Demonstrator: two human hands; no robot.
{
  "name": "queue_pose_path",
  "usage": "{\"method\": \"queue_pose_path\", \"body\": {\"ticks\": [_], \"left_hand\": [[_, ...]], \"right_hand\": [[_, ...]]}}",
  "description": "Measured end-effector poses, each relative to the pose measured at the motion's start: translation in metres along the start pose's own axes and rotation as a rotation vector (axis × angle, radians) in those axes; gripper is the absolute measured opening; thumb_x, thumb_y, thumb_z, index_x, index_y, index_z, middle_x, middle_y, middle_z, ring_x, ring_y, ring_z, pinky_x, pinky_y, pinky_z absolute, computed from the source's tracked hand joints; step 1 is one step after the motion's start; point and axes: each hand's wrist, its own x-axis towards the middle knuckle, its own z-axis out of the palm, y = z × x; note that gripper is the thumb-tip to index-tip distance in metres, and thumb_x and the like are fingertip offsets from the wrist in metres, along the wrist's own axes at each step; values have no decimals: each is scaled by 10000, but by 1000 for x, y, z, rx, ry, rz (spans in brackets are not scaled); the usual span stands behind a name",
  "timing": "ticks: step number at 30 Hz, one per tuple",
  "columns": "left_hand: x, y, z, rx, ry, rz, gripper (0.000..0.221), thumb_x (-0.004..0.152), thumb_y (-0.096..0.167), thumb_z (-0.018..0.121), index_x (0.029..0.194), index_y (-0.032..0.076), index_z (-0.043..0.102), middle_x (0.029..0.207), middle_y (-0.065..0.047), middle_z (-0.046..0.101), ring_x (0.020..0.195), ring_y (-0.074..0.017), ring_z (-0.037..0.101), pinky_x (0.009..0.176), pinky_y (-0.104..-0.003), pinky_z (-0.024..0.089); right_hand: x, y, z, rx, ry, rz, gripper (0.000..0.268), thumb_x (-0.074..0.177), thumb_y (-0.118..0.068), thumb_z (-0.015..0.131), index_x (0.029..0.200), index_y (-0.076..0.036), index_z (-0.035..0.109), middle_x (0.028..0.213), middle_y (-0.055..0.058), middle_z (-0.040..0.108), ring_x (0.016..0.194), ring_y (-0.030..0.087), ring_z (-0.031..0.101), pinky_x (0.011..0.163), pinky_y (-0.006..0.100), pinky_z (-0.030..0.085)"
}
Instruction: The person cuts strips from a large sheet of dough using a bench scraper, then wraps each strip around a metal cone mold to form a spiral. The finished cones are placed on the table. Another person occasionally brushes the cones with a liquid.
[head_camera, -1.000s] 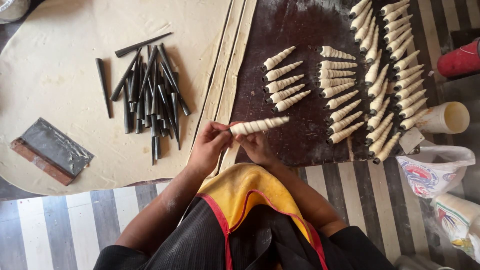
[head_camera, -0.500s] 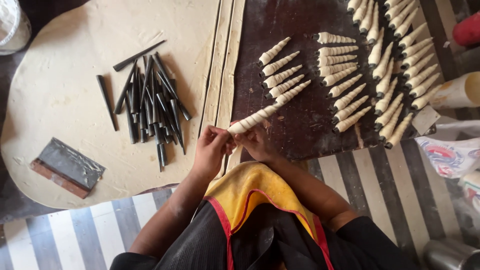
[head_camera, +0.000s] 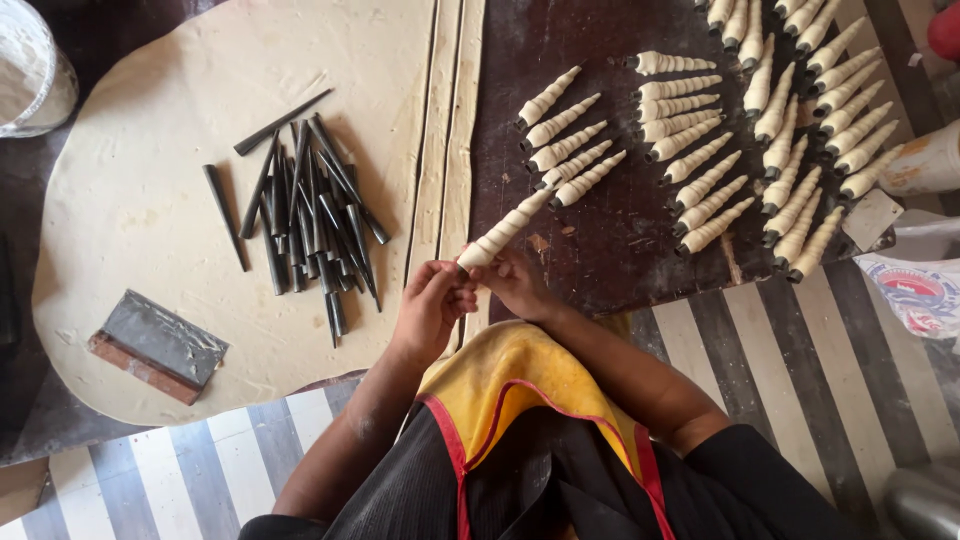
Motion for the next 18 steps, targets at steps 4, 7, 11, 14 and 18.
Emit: {"method": "queue_pose_path", "body": {"ticks": [4,7,11,14,18], "left_hand": [[-2,-4,0,91,11,90,130,991,21,607,1080,13,512,917,-147,678,760,-188,672,688,-321,591],[-1,-3,-1,151,-32,155,167,982,-20,605,1099,25,496,934,-139,673,780,-188,679,715,-319,599],[1,-8,-9,72,-13,81,140,1005,-2,590,1103,3,491,902,-165,686,735,-202,681,661,-320,576],[3,-14,-15,310,-2,195,187,994,5,623,1111,-9,478,918,-160,686,783,-214,702,698,-339,589],[-6,21,12,939,9,436,368,937,139,737,1166,-18,495,997,-183,657,876,-256,702,745,-348,601]], "right_hand": [[-2,5,-2,-117,11,41,255,1041,-173,676,1227,0,654,1008,45,730,880,104,687,745,254,568],[0,-1,3,-29,-9,81,265,1009,-195,675,1209,-23,649,967,35,732,833,105,697,711,264,588],[-4,13,-4,61,-17,76,280,1021,-219,698,1205,-12,656,972,48,721,858,117,683,769,280,593],[-3,20,-8,52,-19,85,282,1021,-229,705,1186,-5,658,1002,55,720,882,122,685,796,289,602],[-2,12,-6,-46,-10,86,283,1003,-220,691,1198,-18,654,1000,50,712,853,108,667,746,279,597]]}}
